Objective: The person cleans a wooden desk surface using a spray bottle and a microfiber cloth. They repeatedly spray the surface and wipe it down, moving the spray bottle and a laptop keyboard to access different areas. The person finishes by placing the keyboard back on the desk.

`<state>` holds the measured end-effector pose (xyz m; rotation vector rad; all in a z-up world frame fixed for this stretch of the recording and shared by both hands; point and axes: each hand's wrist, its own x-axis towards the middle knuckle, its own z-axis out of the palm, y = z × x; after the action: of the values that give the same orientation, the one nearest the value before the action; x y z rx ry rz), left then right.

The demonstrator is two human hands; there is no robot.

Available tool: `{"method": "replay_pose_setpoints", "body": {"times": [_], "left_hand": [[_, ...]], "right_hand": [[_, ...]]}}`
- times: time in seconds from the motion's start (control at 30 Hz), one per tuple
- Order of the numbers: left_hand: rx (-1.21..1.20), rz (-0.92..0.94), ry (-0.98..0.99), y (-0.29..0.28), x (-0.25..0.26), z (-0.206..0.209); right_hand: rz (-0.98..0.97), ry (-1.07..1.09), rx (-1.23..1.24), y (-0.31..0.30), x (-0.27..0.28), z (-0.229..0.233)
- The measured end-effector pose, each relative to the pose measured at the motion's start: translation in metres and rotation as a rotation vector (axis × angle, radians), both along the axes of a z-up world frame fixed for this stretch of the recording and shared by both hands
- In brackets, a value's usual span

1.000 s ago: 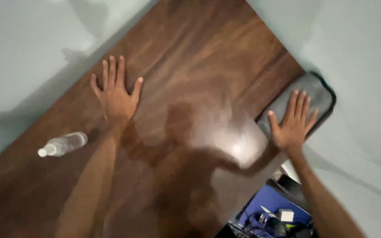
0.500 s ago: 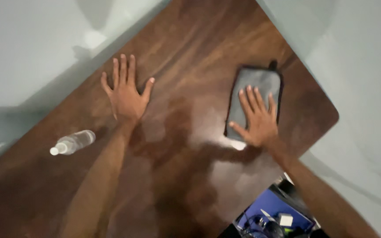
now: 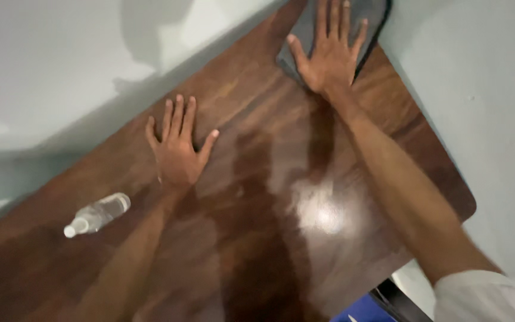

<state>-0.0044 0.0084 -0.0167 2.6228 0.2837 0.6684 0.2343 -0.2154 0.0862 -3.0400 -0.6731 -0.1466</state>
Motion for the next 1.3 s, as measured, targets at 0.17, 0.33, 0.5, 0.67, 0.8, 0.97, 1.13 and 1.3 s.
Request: {"method": "replay_pose_setpoints", "body": {"times": [0.17,0.33,0.5,0.67,0.8,0.97,1.13,1.3], "left_hand": [[0.004,-0.026,-0.002,0.001,-0.003,-0.005],[0.031,-0.049,0.009,0.002,-0.002,-0.005],[-0.016,-0.016,0.041,-0.007,-0.007,-0.001],[0.016,-0.021,0.038,-0.005,-0.003,0.0],[0.038,-0.003,0.076,-0.005,0.0,0.001],[0.027,0.001,0.053,-0.006,0.0,0.005],[-0.026,0.028,0.046,-0.004,0.003,0.004],[-0.001,0.008,0.058,0.0,0.003,0.002]], "right_hand": [[0.363,0.022,-0.08,-0.128,-0.088,-0.023],[0.055,-0.085,0.005,-0.28,-0.187,-0.039],[-0.49,-0.191,0.205,-0.271,-0.283,-0.101],[-0.326,-0.137,0.144,-0.214,-0.307,-0.103],[0.066,-0.036,-0.009,-0.198,-0.234,-0.069],[0.433,0.023,-0.134,-0.139,-0.098,-0.032],[0.324,0.058,-0.09,-0.049,-0.002,0.001],[-0.026,-0.076,0.09,0.003,-0.007,-0.014]]}}
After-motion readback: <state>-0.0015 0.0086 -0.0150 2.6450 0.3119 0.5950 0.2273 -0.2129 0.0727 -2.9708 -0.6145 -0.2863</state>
